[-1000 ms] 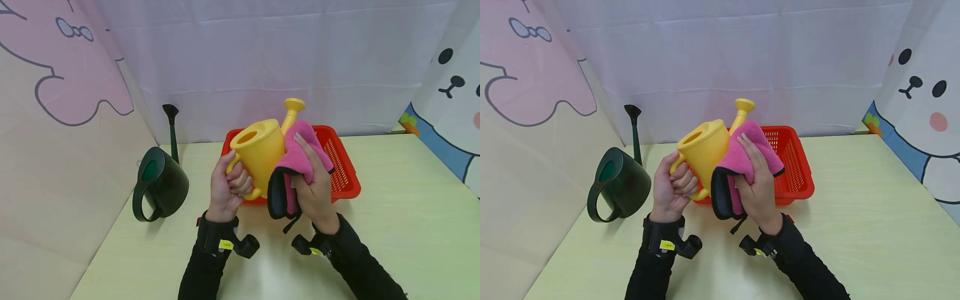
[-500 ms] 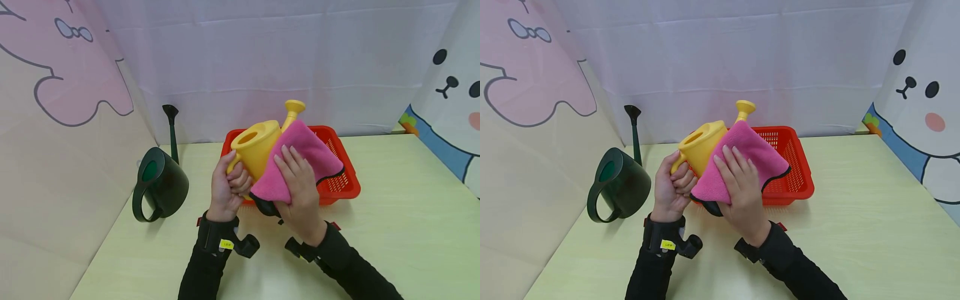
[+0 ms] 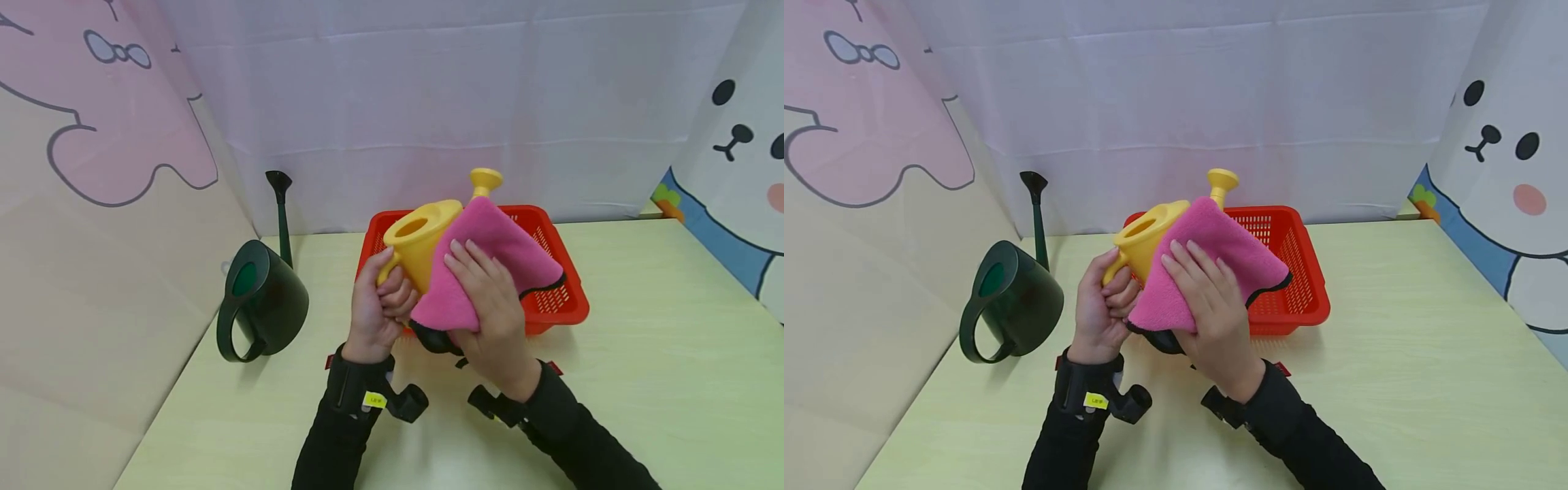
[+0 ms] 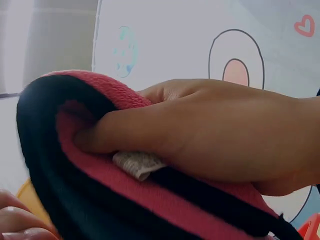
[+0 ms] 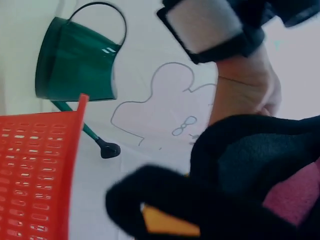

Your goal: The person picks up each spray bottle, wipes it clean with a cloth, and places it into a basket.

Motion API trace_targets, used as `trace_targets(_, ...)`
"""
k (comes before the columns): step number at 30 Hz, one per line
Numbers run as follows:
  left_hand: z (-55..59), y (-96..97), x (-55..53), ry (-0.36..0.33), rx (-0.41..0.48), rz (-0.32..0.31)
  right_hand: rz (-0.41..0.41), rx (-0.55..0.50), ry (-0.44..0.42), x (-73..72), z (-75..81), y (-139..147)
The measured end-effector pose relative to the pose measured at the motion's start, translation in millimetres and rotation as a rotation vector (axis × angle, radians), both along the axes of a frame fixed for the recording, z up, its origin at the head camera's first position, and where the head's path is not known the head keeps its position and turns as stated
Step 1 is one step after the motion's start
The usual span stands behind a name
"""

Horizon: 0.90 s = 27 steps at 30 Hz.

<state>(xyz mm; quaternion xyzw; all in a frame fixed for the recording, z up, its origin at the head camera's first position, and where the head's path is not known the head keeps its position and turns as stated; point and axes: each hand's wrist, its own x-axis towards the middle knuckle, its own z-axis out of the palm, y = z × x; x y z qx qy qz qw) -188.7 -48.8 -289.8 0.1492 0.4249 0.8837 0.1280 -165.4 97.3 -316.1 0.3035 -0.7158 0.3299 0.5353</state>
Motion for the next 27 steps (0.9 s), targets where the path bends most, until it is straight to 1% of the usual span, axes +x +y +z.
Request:
trace_targets(3,0.1,0.9,0.4,-0.018,-0.028,-0.011,0.092,-0.088,-0.081,-2.6,5.2,8.7)
trace_targets(7,0.8,1.6,1.5,-0.029,-0.036,-0.018,0.223,-0.206,-0.202,-7.4,8.9,20.5)
trace_targets(9,0.9,1.8,1.9,-0.023,-0.036,-0.022,0.266,-0.257,-0.263,-9.4,8.7,24.9)
trace_targets(11,0.6,2.0,2.2,-0.019,-0.037,-0.026,0.280,-0.282,-0.299,-10.8,8.2,27.1)
trace_targets(14,-0.4,1.9,1.8,-0.015,-0.033,-0.034,0.230,-0.261,-0.278,-11.4,7.9,25.5)
trace_targets(19,-1.3,1.3,0.5,-0.008,-0.025,-0.042,0.085,-0.135,-0.143,-7.2,6.4,16.2)
trace_targets(24,-2.3,1.8,-1.2,-0.007,0.000,-0.032,0.004,-0.003,-0.043,1.6,0.0,2.8)
trace_targets(25,-2.6,2.0,-1.6,-0.012,0.008,-0.035,-0.009,0.028,-0.022,3.2,-1.5,0.1)
trace_targets(27,-2.9,2.1,-2.0,-0.030,0.040,-0.064,-0.041,0.091,0.012,5.9,-4.1,-4.4)
